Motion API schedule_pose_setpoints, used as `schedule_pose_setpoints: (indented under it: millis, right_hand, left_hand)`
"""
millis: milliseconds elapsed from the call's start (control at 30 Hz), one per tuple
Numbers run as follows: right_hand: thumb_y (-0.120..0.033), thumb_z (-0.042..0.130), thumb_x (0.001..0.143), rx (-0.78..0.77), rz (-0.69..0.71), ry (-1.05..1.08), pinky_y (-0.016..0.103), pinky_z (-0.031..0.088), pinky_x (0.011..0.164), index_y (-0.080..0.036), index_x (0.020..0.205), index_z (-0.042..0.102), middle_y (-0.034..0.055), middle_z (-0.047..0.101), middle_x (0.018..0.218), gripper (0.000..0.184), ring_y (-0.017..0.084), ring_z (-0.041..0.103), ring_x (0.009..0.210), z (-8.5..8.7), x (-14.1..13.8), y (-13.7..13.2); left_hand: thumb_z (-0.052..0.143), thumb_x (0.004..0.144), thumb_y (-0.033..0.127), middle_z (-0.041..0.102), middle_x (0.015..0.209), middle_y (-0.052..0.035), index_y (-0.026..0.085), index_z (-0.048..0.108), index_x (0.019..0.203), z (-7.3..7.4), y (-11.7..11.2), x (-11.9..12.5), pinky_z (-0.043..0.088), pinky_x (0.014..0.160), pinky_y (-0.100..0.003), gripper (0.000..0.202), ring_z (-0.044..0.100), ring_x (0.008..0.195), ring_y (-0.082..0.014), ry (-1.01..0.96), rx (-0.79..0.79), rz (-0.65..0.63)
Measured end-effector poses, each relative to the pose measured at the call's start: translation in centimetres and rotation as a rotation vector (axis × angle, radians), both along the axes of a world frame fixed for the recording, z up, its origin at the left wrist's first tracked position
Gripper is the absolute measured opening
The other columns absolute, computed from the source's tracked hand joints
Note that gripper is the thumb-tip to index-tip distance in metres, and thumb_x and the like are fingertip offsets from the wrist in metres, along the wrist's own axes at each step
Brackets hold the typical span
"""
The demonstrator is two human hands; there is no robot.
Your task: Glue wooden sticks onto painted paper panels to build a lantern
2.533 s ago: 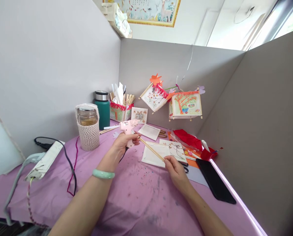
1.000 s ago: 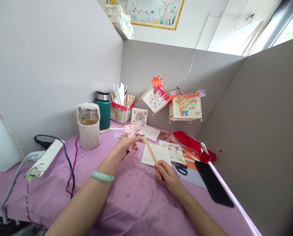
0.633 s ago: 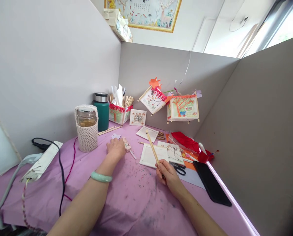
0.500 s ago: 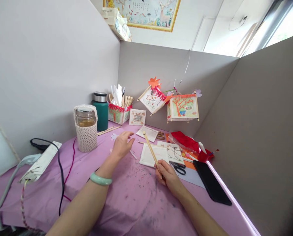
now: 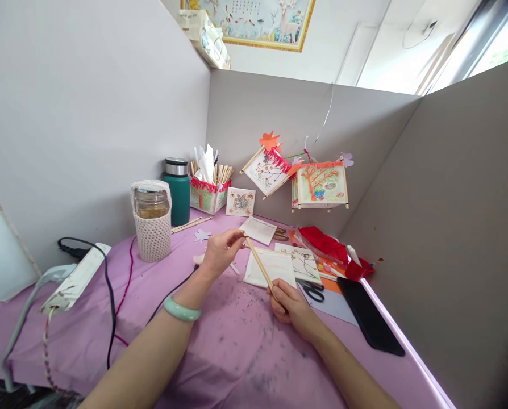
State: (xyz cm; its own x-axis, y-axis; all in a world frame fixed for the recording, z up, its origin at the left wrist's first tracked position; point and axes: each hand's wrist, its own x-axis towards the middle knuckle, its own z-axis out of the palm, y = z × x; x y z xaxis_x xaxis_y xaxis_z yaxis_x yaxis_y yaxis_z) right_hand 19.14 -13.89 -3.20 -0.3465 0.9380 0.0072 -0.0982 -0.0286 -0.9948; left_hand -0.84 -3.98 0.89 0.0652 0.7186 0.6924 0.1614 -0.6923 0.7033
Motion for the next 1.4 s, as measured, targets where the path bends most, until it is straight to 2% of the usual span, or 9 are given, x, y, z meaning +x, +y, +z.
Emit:
schedule_pose_setpoints:
  millis: [267, 367, 533, 767, 933, 1033, 1133, 1267, 1400]
  right_hand:
    - [-0.044, 0.049, 0.086, -0.028, 0.025, 0.003, 0.019, 0.010, 0.037, -0.019, 0.083, 0.045, -0.0100, 0.031, 0.050, 0.025, 0.005, 0.016, 0.041, -0.1, 0.2, 0.0]
    - [-0.043, 0.048, 0.087, -0.013, 0.015, 0.002, 0.019, 0.011, 0.037, -0.019, 0.084, 0.045, -0.0099, 0.032, 0.050, 0.024, 0.005, 0.016, 0.041, -0.1, 0.1, 0.0]
    - [-0.045, 0.047, 0.086, 0.020, -0.020, -0.049, 0.019, 0.011, 0.036, -0.020, 0.085, 0.044, -0.0096, 0.036, 0.050, 0.025, 0.005, 0.018, 0.039, -0.1, -0.2, 0.0]
    - [-0.048, 0.043, 0.087, 0.082, -0.002, -0.129, 0.020, 0.014, 0.036, -0.021, 0.085, 0.042, -0.0101, 0.036, 0.049, 0.027, 0.006, 0.020, 0.037, -0.5, -0.4, 0.1]
    - [-0.044, 0.038, 0.090, 0.250, -0.154, -0.347, 0.021, 0.022, 0.040, -0.021, 0.084, 0.041, -0.0083, 0.042, 0.052, 0.024, 0.007, 0.031, 0.039, -0.8, -0.5, 0.0]
    - [-0.040, 0.036, 0.092, 0.362, -0.238, -0.495, 0.022, 0.029, 0.047, -0.021, 0.083, 0.042, -0.0067, 0.046, 0.054, 0.022, 0.009, 0.038, 0.044, -0.5, -0.5, -0.2]
    - [-0.038, 0.034, 0.093, 0.416, -0.253, -0.593, 0.024, 0.033, 0.053, -0.021, 0.083, 0.043, -0.0056, 0.049, 0.054, 0.021, 0.011, 0.042, 0.048, -0.3, -0.6, -0.3]
    - [-0.036, 0.034, 0.093, 0.486, -0.272, -0.707, 0.025, 0.033, 0.055, -0.022, 0.086, 0.044, -0.0037, 0.052, 0.057, 0.019, 0.013, 0.047, 0.052, -0.3, -0.6, -0.4]
    - [-0.034, 0.033, 0.093, 0.542, -0.277, -0.766, 0.026, 0.032, 0.056, -0.022, 0.088, 0.045, -0.0027, 0.052, 0.058, 0.018, 0.015, 0.048, 0.053, -0.6, -0.4, -0.4]
  left_hand:
    - [0.056, 0.082, 0.028, 0.070, 0.073, -0.0042, 0.018, 0.067, 0.084, -0.1, -0.1, 0.0, 0.050, 0.060, -0.024, 0.016, 0.068, 0.067, -0.0172, 0.039, 0.078, 0.110]
    - [0.055, 0.082, 0.029, 0.070, 0.074, -0.0044, 0.017, 0.066, 0.085, 0.0, -0.2, 0.2, 0.051, 0.058, -0.024, 0.017, 0.069, 0.067, -0.0174, -0.017, -0.003, 0.068]
    - [0.060, 0.078, 0.031, 0.070, 0.079, -0.0043, 0.016, 0.064, 0.088, 0.0, 0.0, 0.6, 0.055, 0.068, -0.030, 0.018, 0.069, 0.072, -0.0185, -0.160, -0.129, -0.089]
    - [0.062, 0.076, 0.034, 0.068, 0.073, -0.0030, 0.016, 0.065, 0.082, 0.2, -0.2, 0.6, 0.054, 0.064, -0.028, 0.019, 0.068, 0.069, -0.0176, -0.178, -0.164, -0.042]
    - [0.065, 0.074, 0.038, 0.069, 0.073, -0.0039, 0.014, 0.062, 0.087, 0.9, -0.7, 1.0, 0.053, 0.065, -0.030, 0.028, 0.065, 0.062, -0.0150, -0.433, -0.447, -0.288]
    - [0.064, 0.075, 0.041, 0.070, 0.078, -0.0081, 0.010, 0.064, 0.083, 1.0, -1.0, 1.1, 0.052, 0.069, -0.030, 0.031, 0.066, 0.069, -0.0159, -0.470, -0.578, -0.467]
    - [0.066, 0.075, 0.039, 0.070, 0.082, -0.0092, 0.010, 0.067, 0.084, 0.9, -1.1, 1.1, 0.051, 0.073, -0.030, 0.031, 0.065, 0.077, -0.0176, -0.506, -0.603, -0.556]
    - [0.066, 0.075, 0.039, 0.069, 0.083, -0.0086, 0.012, 0.067, 0.091, 0.8, -1.2, 1.1, 0.050, 0.076, -0.034, 0.032, 0.064, 0.081, -0.0185, -0.531, -0.577, -0.587]
    - [0.065, 0.076, 0.038, 0.067, 0.081, -0.0072, 0.011, 0.067, 0.087, 1.0, -1.4, 1.2, 0.050, 0.076, -0.034, 0.029, 0.061, 0.080, -0.0172, -0.510, -0.555, -0.645]
